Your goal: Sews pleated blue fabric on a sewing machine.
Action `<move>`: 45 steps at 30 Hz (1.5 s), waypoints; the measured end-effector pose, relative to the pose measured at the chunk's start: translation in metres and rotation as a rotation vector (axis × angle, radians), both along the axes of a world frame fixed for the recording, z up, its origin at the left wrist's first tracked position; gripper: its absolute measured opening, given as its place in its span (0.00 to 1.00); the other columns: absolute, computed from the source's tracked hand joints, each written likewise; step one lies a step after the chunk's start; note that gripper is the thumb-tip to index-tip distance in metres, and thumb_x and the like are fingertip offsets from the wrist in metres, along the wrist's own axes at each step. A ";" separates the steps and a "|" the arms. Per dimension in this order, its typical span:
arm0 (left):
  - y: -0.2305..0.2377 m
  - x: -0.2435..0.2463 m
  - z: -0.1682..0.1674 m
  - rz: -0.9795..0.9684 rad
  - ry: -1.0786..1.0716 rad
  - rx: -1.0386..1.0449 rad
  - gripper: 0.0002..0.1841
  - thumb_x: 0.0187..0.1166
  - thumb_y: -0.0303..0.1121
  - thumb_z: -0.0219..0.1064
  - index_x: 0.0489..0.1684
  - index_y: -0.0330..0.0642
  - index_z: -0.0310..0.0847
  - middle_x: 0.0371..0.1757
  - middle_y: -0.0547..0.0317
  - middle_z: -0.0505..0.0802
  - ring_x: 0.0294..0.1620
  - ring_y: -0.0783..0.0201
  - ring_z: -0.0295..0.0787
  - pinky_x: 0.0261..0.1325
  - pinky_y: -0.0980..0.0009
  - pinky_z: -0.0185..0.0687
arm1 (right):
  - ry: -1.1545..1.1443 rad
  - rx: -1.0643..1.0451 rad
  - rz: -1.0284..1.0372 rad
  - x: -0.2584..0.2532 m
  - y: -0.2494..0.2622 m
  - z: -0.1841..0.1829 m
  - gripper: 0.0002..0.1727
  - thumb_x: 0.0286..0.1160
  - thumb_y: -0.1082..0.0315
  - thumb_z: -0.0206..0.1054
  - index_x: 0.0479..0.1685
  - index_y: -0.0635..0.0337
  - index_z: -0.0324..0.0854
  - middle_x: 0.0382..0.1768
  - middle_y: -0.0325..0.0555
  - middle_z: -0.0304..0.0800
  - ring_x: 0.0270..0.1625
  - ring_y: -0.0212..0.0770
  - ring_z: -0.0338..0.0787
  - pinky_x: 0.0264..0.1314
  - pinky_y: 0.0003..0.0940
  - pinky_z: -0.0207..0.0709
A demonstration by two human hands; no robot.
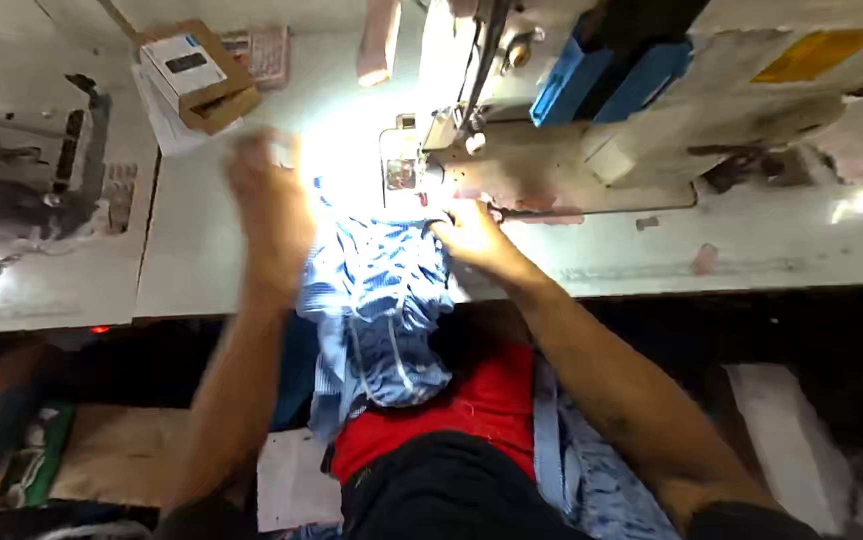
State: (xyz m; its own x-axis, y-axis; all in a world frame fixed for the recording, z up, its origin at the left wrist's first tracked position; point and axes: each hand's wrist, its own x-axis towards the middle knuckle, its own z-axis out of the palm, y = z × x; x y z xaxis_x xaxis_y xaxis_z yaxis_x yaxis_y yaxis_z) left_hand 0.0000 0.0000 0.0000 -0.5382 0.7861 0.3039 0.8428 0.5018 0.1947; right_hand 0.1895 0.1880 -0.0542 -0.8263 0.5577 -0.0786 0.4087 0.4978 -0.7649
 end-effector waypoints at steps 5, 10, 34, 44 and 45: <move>0.068 0.045 -0.092 -0.494 -0.418 0.249 0.24 0.74 0.34 0.67 0.71 0.40 0.81 0.68 0.53 0.90 0.72 0.56 0.85 0.75 0.50 0.79 | -0.087 0.122 -0.060 0.004 0.008 -0.004 0.12 0.70 0.63 0.73 0.43 0.64 0.88 0.31 0.54 0.90 0.36 0.54 0.89 0.44 0.62 0.80; 0.077 0.023 -0.096 -0.604 -0.518 0.153 0.19 0.76 0.50 0.70 0.60 0.53 0.92 0.61 0.60 0.93 0.70 0.58 0.83 0.75 0.47 0.72 | -0.198 0.085 -0.008 0.035 0.050 0.012 0.09 0.71 0.65 0.77 0.46 0.57 0.91 0.38 0.48 0.95 0.39 0.45 0.94 0.49 0.55 0.86; 0.096 0.027 -0.094 -0.066 -0.408 0.227 0.08 0.75 0.42 0.69 0.46 0.57 0.88 0.43 0.69 0.89 0.55 0.63 0.81 0.69 0.53 0.64 | -0.098 0.625 0.053 -0.001 -0.016 -0.035 0.24 0.88 0.68 0.53 0.81 0.59 0.76 0.77 0.56 0.77 0.67 0.60 0.80 0.65 0.50 0.76; 0.115 0.027 -0.100 -0.224 -0.281 0.163 0.11 0.81 0.43 0.67 0.48 0.61 0.98 0.50 0.68 0.95 0.58 0.63 0.85 0.69 0.52 0.64 | -0.150 0.708 0.119 -0.005 0.009 -0.031 0.24 0.88 0.65 0.53 0.79 0.57 0.79 0.75 0.61 0.78 0.65 0.63 0.80 0.62 0.51 0.77; 0.117 0.026 -0.100 -0.217 -0.283 0.172 0.10 0.81 0.42 0.68 0.47 0.60 0.98 0.49 0.67 0.95 0.58 0.63 0.85 0.68 0.53 0.64 | -0.151 0.720 0.113 -0.008 0.012 -0.031 0.24 0.88 0.65 0.52 0.78 0.57 0.79 0.74 0.62 0.79 0.65 0.63 0.80 0.63 0.51 0.77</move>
